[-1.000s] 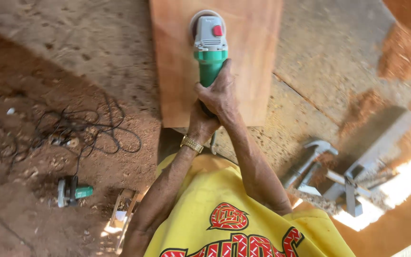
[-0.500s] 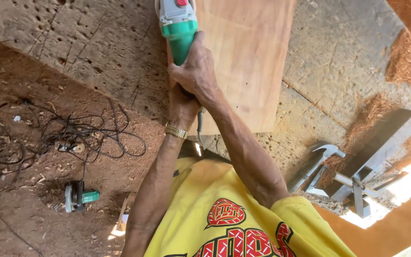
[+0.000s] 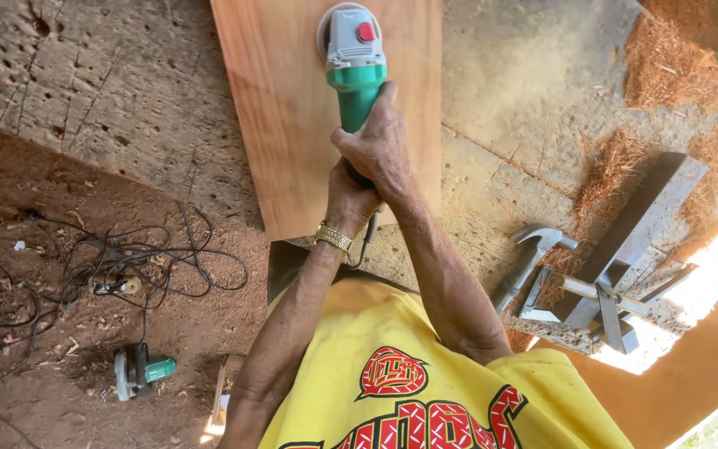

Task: The person uses a green electric sander to smooth the surface of a rectangular wooden board placed on a workbench. They move the sander back and forth across the wood, occasionally pausing to reposition the board or adjust their grip on the tool.

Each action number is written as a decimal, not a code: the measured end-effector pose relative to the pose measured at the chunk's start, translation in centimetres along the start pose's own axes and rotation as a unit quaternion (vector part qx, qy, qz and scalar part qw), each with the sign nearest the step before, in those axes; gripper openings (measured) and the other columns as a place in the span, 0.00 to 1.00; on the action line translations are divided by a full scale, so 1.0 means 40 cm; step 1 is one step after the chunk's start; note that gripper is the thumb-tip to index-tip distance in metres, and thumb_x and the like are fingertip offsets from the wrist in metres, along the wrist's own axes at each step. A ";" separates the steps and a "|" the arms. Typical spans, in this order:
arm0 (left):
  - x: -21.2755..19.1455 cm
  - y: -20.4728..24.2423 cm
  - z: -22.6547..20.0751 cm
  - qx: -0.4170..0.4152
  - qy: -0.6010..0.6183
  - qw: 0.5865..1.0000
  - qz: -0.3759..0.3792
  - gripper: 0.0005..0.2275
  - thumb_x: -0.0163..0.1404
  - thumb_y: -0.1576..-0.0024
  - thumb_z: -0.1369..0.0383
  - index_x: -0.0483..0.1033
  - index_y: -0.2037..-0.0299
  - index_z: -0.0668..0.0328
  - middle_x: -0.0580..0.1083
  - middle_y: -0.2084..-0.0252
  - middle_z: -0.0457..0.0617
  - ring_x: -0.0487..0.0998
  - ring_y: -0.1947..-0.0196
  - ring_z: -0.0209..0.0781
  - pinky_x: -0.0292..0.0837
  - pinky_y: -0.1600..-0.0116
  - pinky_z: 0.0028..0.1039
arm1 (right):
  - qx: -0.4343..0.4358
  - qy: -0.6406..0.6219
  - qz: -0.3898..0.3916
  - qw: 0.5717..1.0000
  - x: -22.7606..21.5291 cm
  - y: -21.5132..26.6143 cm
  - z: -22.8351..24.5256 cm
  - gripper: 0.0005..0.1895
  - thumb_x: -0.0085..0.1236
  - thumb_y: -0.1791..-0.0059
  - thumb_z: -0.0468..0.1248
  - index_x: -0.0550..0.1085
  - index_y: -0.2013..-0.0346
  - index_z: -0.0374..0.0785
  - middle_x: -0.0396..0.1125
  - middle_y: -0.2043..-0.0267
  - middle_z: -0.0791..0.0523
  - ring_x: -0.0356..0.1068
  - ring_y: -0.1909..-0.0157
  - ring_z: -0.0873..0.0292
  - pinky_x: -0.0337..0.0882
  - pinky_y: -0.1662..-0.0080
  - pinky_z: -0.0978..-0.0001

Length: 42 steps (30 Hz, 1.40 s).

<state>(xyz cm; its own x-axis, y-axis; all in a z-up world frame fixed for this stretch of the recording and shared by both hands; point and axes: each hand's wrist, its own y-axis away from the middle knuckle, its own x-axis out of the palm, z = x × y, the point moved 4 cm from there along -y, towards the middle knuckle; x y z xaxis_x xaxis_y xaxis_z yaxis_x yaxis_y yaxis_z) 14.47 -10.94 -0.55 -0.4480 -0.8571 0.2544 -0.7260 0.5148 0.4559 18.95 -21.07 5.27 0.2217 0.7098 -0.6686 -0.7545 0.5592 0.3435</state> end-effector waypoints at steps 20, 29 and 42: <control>0.103 0.044 0.050 0.006 -0.148 0.989 0.025 0.31 0.67 0.54 0.62 0.66 0.44 0.68 0.79 0.54 0.52 0.82 0.55 0.40 0.81 0.49 0.27 | 0.031 -0.011 -0.040 0.999 -0.062 0.060 -0.130 0.35 0.67 0.62 0.40 0.59 0.48 0.30 0.72 0.60 0.44 0.77 0.59 0.45 0.79 0.56 0.54; -0.140 -0.029 0.046 -0.004 0.154 0.988 0.017 0.24 0.54 0.42 0.76 0.59 0.37 0.69 0.73 0.45 0.54 0.77 0.46 0.41 0.80 0.43 0.32 | -0.012 -0.005 0.051 0.999 0.153 -0.022 0.073 0.34 0.65 0.62 0.37 0.57 0.49 0.29 0.73 0.63 0.40 0.78 0.63 0.43 0.81 0.60 0.55; -0.238 -0.120 -0.077 -0.005 -0.105 0.994 -0.023 0.24 0.61 0.46 0.65 0.66 0.44 0.67 0.80 0.58 0.52 0.81 0.60 0.37 0.83 0.58 0.27 | -0.085 -0.002 0.057 0.995 0.202 -0.131 0.198 0.32 0.66 0.62 0.35 0.57 0.53 0.28 0.72 0.66 0.39 0.78 0.64 0.40 0.81 0.63 0.54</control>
